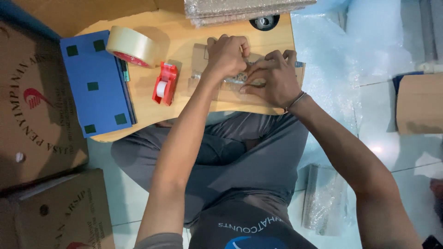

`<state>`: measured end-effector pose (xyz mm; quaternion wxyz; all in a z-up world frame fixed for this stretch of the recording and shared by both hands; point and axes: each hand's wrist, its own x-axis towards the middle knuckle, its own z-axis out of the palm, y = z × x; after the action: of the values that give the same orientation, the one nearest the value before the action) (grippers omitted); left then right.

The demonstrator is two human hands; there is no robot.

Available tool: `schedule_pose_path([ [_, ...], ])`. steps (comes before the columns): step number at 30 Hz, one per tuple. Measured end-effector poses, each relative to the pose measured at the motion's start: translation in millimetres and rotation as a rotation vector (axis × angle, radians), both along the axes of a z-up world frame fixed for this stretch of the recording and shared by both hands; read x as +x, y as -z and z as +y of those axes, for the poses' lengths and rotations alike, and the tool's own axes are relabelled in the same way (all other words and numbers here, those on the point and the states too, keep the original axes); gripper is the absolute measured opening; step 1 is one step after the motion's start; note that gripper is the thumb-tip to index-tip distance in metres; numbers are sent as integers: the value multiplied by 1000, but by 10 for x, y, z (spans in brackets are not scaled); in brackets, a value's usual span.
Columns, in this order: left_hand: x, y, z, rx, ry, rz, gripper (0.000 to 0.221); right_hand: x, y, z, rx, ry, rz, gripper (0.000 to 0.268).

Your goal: Wrapping blue rectangular objects in bubble wrap, securing them with tape, and placing them into a cardboard box.

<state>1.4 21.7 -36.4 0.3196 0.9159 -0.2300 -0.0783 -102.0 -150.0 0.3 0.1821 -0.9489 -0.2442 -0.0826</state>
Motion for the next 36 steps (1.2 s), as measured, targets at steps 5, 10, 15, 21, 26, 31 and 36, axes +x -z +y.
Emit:
schedule_pose_path([
  [5,-29,-94,40,-144,-40,51,21,-12,123,-44,25,47,-75,50],
  [10,-147,-293,230,-628,-21,5,14,-30,60,0,42,69,-109,52],
  [15,-537,-837,604,-803,0,-64,18,-24,107,-15,43,88,-127,61],
  [21,-1343,-1103,1401,-517,-327,-298,38,-7,0,-9,67,135,61,68],
  [26,-1506,-753,1553,-236,-597,-338,60,14,-86,59,-30,148,118,72],
  [31,-1476,-389,1348,-131,-653,-253,76,-9,-57,88,-114,153,183,67],
  [36,-1529,-315,1205,-297,-737,-332,53,-66,117,207,-93,-5,198,62],
])
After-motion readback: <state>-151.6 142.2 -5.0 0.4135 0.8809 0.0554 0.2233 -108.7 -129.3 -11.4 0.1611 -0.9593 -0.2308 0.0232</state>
